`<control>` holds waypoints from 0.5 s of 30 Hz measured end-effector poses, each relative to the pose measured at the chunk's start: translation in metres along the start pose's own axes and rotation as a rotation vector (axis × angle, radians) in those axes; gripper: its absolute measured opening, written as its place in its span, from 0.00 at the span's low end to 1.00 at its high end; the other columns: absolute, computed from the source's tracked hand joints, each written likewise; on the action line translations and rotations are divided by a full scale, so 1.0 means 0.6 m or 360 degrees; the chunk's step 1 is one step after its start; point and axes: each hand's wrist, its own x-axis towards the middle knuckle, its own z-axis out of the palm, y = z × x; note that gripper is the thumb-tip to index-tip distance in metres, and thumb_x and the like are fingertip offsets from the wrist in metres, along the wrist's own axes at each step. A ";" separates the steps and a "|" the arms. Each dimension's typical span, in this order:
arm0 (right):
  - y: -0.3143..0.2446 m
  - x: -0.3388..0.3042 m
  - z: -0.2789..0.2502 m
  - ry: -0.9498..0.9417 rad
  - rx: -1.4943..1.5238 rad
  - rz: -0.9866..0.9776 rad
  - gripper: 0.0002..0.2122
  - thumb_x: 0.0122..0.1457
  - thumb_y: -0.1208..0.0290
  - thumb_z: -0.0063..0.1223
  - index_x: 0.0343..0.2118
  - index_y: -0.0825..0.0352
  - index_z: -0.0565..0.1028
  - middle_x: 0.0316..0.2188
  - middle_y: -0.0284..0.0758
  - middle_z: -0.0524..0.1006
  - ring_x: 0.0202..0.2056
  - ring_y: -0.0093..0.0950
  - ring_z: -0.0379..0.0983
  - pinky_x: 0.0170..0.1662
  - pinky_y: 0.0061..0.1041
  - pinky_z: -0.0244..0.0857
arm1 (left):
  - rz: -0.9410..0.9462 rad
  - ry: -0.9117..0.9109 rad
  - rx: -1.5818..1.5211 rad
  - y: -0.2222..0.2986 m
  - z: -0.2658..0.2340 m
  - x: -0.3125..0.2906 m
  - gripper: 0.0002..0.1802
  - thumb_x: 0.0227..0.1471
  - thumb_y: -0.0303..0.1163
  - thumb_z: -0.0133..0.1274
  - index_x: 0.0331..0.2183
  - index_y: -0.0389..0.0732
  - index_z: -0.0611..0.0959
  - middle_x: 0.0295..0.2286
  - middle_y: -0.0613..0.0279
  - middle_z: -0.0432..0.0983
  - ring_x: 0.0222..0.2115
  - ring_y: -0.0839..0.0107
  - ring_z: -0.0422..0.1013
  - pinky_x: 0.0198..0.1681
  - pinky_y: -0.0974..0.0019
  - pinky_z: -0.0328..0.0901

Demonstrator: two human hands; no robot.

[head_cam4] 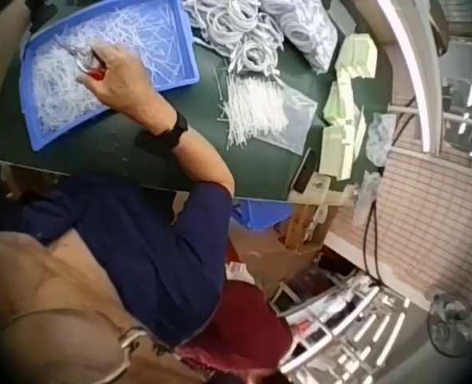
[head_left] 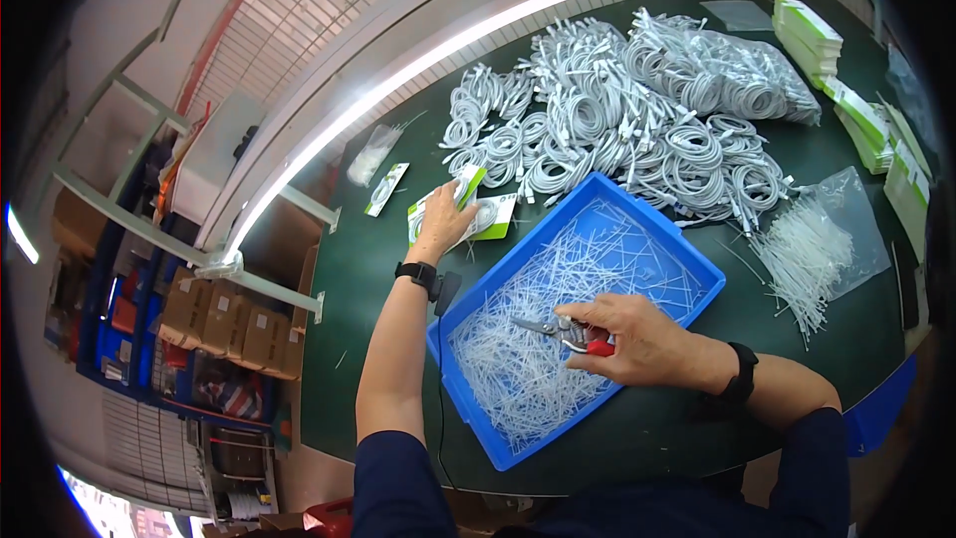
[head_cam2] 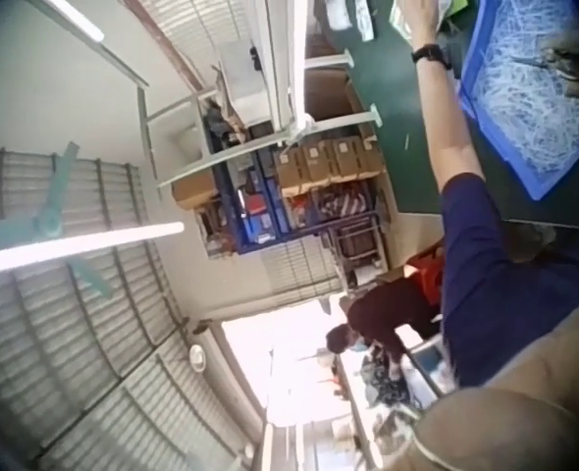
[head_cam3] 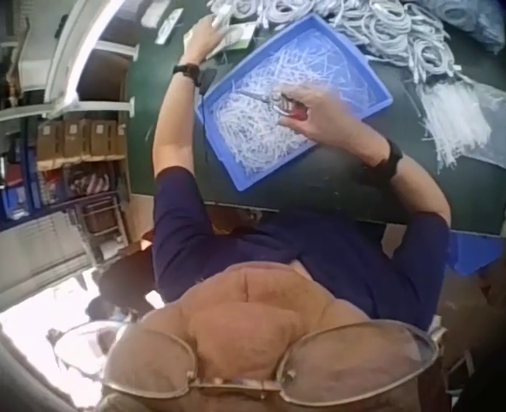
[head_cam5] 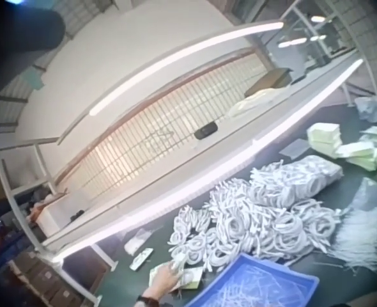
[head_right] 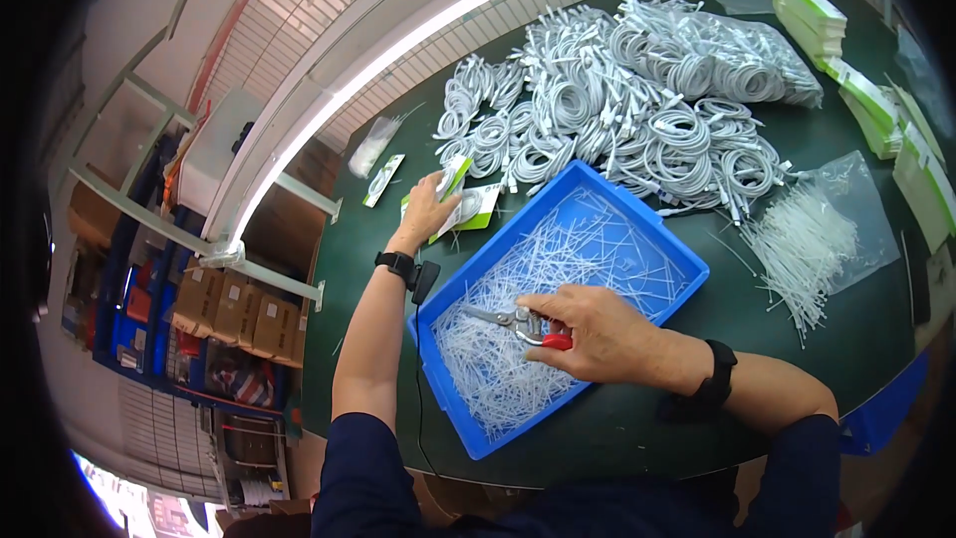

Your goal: The person picks up a packaged cable, uses shears to snip the plastic ties on the back and front, and then places the package into a box, repeating the process with a second package.

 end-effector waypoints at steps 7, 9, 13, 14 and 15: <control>0.014 -0.003 0.006 -0.0074 -0.0106 -0.0046 0.28 0.53 0.60 0.69 0.56 0.65 0.74 0.28 0.38 0.75 0.28 0.33 0.74 0.33 0.31 0.68 | -0.0008 -0.0145 0.0348 -0.002 0.040 0.017 0.30 0.49 0.42 0.63 0.48 0.34 0.75 0.42 0.41 0.77 0.45 0.45 0.72 0.49 0.51 0.67; 0.010 -0.002 -0.001 -0.0111 -0.0113 -0.0001 0.28 0.55 0.58 0.67 0.56 0.64 0.74 0.28 0.39 0.75 0.29 0.35 0.74 0.33 0.33 0.69 | -0.0130 -0.0135 0.0312 0.000 0.029 0.005 0.28 0.49 0.42 0.63 0.47 0.35 0.76 0.39 0.42 0.78 0.42 0.45 0.73 0.48 0.50 0.68; -0.003 -0.001 -0.012 -0.0210 -0.0192 0.0069 0.28 0.56 0.55 0.65 0.56 0.64 0.74 0.28 0.40 0.75 0.30 0.38 0.74 0.34 0.35 0.68 | -0.0320 0.0153 0.0265 -0.009 -0.027 -0.032 0.23 0.52 0.41 0.62 0.45 0.36 0.77 0.37 0.42 0.79 0.40 0.43 0.74 0.46 0.50 0.69; -0.005 0.000 -0.012 -0.0213 -0.0234 0.0075 0.29 0.56 0.55 0.66 0.57 0.64 0.73 0.28 0.39 0.74 0.29 0.36 0.73 0.34 0.34 0.67 | -0.0372 0.0307 0.0245 -0.012 -0.048 -0.041 0.21 0.53 0.40 0.61 0.43 0.36 0.77 0.36 0.42 0.80 0.40 0.43 0.75 0.46 0.50 0.69; -0.006 0.000 -0.010 -0.0218 -0.0279 0.0079 0.29 0.55 0.56 0.66 0.58 0.65 0.73 0.27 0.38 0.74 0.28 0.35 0.72 0.33 0.33 0.67 | -0.0401 0.0310 0.0262 -0.016 -0.073 -0.051 0.21 0.53 0.40 0.61 0.43 0.36 0.77 0.36 0.42 0.80 0.40 0.43 0.75 0.46 0.50 0.69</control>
